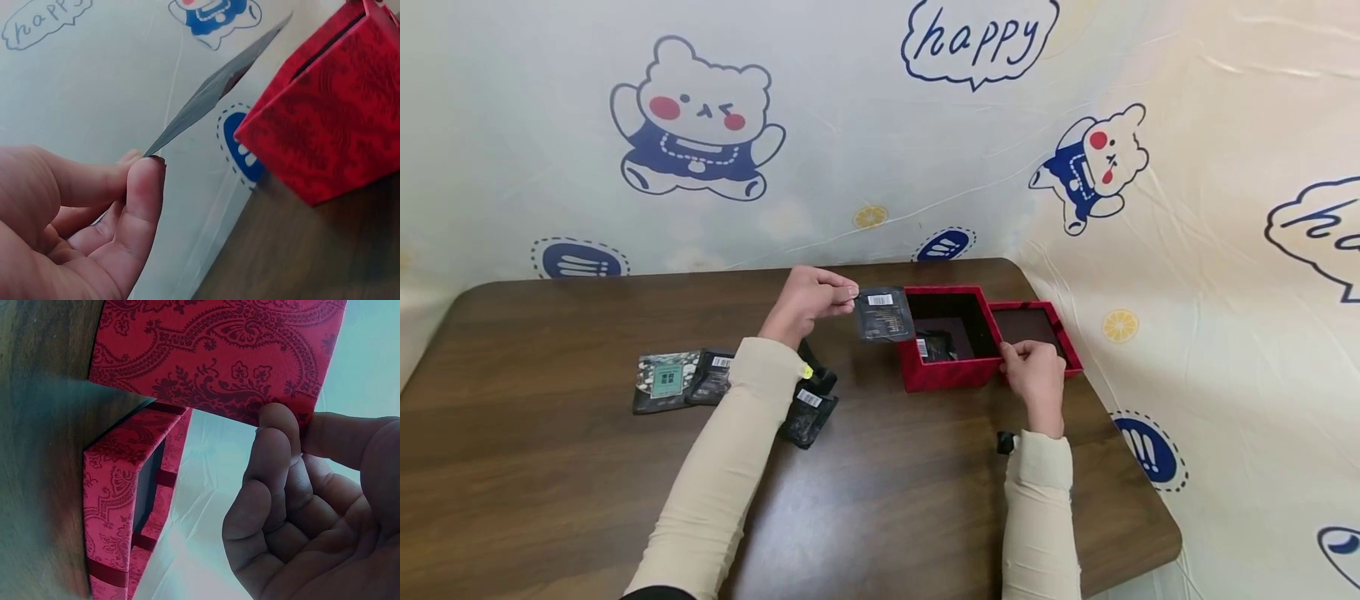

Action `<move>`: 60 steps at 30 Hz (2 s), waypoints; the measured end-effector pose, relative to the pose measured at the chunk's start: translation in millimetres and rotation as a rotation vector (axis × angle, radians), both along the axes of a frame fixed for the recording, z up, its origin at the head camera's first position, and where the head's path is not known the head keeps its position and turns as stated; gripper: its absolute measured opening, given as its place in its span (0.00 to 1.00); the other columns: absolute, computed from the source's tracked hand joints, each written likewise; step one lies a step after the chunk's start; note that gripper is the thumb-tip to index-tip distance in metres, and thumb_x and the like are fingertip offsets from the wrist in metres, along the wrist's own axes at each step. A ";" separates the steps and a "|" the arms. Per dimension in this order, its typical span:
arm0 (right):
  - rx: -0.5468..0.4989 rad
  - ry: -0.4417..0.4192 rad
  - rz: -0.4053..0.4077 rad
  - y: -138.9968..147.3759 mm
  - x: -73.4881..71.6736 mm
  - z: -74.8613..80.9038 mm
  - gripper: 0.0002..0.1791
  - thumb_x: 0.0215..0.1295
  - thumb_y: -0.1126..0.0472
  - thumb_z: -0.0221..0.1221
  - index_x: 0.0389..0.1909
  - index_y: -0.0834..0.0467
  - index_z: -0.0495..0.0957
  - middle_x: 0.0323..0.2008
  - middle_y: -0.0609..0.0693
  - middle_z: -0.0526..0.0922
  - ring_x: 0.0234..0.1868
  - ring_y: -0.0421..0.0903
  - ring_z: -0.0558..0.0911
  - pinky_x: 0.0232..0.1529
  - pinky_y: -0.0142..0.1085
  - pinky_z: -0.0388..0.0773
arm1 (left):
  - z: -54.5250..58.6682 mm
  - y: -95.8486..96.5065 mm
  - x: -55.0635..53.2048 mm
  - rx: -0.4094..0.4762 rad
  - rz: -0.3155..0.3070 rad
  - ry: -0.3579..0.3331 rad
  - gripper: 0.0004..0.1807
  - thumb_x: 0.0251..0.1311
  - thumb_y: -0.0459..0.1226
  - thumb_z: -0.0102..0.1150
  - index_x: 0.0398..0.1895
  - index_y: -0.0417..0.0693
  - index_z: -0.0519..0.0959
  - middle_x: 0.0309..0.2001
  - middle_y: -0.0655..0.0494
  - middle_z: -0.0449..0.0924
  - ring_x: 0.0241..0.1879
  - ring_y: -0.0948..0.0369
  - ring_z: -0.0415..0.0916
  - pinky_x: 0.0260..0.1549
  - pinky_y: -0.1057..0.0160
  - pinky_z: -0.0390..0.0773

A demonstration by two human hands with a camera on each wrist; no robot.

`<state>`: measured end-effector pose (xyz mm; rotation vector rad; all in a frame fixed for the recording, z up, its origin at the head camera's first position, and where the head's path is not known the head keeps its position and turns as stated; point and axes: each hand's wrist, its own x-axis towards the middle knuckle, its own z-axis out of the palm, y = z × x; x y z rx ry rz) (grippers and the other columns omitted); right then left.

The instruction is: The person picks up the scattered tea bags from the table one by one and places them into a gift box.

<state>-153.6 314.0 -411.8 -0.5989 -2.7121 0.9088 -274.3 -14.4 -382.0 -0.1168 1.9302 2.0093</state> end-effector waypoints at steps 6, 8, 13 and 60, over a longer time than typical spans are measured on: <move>-0.036 -0.033 0.004 0.2 -0.5 -0.2 0.18 0.73 0.50 0.59 0.32 0.60 0.88 0.29 0.57 0.87 0.39 0.53 0.79 0.33 0.41 0.75 | -0.9 12.6 1.7 0.079 0.006 -0.049 0.15 0.60 0.26 0.67 0.50 0.29 0.83 0.44 0.38 0.82 0.25 0.60 0.83 0.48 0.55 0.83; -0.034 -0.032 0.006 0.5 -0.9 0.7 0.18 0.73 0.50 0.59 0.33 0.60 0.88 0.29 0.57 0.87 0.39 0.53 0.79 0.32 0.42 0.75 | -0.6 17.8 2.1 0.092 0.008 -0.058 0.15 0.60 0.27 0.68 0.50 0.29 0.83 0.45 0.38 0.82 0.26 0.60 0.84 0.45 0.57 0.84; -0.020 -0.020 0.006 1.4 -1.3 2.7 0.18 0.72 0.51 0.60 0.31 0.60 0.88 0.26 0.54 0.87 0.40 0.54 0.78 0.32 0.41 0.74 | -0.2 32.1 3.1 0.123 0.015 -0.069 0.15 0.59 0.27 0.68 0.50 0.30 0.83 0.46 0.37 0.82 0.28 0.57 0.85 0.44 0.57 0.85; -0.008 -0.029 -0.018 -1.8 1.2 -0.1 0.20 0.72 0.50 0.60 0.26 0.59 0.88 0.22 0.50 0.85 0.35 0.52 0.78 0.30 0.41 0.73 | -11.7 88.7 14.9 -0.090 -0.122 0.057 0.05 0.58 0.28 0.70 0.37 0.37 0.88 0.39 0.42 0.82 0.29 0.56 0.87 0.32 0.65 0.85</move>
